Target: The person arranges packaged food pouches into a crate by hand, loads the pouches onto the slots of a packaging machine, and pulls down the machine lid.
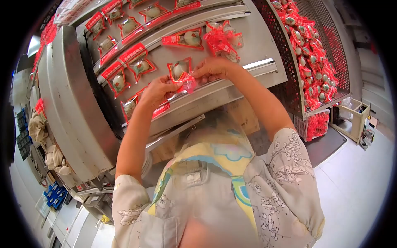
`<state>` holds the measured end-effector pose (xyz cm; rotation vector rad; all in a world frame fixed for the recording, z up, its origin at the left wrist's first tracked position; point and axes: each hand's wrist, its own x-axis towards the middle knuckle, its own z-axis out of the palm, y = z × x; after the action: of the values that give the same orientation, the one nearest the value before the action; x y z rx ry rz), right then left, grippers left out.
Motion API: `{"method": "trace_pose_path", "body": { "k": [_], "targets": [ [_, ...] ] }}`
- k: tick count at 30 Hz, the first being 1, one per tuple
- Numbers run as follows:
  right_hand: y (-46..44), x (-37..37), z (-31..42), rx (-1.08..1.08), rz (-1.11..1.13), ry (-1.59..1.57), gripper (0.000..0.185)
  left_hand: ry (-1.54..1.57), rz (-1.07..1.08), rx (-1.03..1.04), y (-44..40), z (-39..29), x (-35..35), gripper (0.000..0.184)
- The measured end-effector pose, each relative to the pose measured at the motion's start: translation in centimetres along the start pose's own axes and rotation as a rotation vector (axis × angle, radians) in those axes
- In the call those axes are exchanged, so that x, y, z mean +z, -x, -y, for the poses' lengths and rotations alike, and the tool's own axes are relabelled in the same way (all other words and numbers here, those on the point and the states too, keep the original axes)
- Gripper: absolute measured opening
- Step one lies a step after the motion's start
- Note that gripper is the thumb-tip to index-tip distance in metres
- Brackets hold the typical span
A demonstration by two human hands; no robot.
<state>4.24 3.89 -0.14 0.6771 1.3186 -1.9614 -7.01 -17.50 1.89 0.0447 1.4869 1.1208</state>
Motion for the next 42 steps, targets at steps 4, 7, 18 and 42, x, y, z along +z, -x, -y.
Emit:
{"method": "trace_pose_path", "body": {
  "k": [4,7,18,42],
  "targets": [
    [-0.3,1.1,0.3,-0.084,-0.202,0.344,0.023,-0.797,-0.175,0.321,1.1,-0.3,-0.8,0.04],
    [-2.2,1.8,-1.5,-0.374,-0.506,0.699,0.024,-1.295,-0.532,0.462,2.0,-0.1,0.6,0.05],
    [-0.9,2.0,0.4,-0.171,-0.37,1.028,0.026,-1.282,-0.389,0.215,1.4,0.2,0.5,0.056],
    [-1.5,2.5,6.0,-1.068,-1.01,0.884,0.021,-1.129,-0.283,0.86,5.1,3.1,3.7,0.031]
  ]
}}
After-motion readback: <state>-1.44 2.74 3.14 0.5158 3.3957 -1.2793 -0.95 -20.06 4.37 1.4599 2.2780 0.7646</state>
